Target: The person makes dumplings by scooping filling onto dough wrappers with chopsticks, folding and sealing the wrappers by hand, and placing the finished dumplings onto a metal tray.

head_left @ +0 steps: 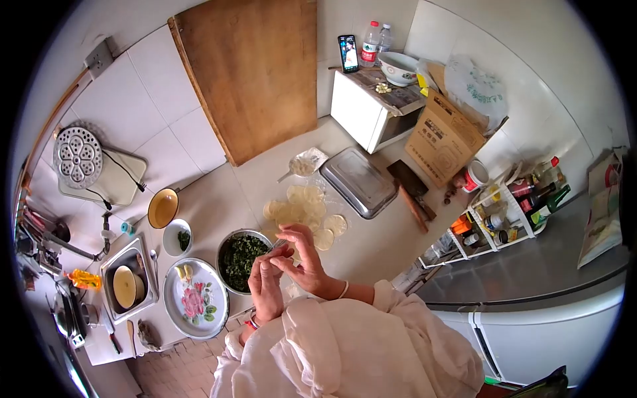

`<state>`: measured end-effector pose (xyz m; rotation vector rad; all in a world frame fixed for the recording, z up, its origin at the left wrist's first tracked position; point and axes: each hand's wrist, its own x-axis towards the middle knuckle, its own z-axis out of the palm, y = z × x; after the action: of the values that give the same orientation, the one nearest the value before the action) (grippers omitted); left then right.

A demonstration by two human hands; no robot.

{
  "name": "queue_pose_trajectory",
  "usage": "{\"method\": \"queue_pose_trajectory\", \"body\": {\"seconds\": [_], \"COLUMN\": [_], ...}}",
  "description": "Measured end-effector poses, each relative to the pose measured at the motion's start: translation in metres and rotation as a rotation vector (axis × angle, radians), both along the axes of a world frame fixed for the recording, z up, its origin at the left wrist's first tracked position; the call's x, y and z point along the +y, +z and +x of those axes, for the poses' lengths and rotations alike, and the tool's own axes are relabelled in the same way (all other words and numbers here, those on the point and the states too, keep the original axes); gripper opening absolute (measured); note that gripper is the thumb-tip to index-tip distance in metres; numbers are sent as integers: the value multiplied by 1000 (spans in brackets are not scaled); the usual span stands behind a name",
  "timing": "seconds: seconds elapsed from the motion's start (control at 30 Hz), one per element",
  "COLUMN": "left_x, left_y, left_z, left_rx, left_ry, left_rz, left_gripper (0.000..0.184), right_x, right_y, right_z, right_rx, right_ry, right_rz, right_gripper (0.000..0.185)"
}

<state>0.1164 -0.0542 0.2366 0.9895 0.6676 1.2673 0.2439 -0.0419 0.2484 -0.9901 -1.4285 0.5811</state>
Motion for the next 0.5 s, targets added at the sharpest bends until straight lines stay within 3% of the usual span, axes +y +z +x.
{"method": "queue_pose_trajectory", "body": {"seconds": [0.1,0.3,0.43,0.5], "left_x": [-2,-4,-3,-5], "left_y": [-12,14,10,10], "left_z": [3,2,-7,-5], "left_rx": [-169,-193,-198,-201], "left_ry": [-68,-217,-283,-243], "left_rz": [-87,-4,16,24], "left_gripper": [36,32,34,32], "right_x": [-5,-2,-5,-5], "right_y": [-12,-11,10,6], "right_z": [-2,6,12,8], "right_rx": [503,610,577,498], "right_ry": [378,718,791,727], "right_rz": [-326,-355,-414,-324], "right_gripper": [30,25,21,19]}}
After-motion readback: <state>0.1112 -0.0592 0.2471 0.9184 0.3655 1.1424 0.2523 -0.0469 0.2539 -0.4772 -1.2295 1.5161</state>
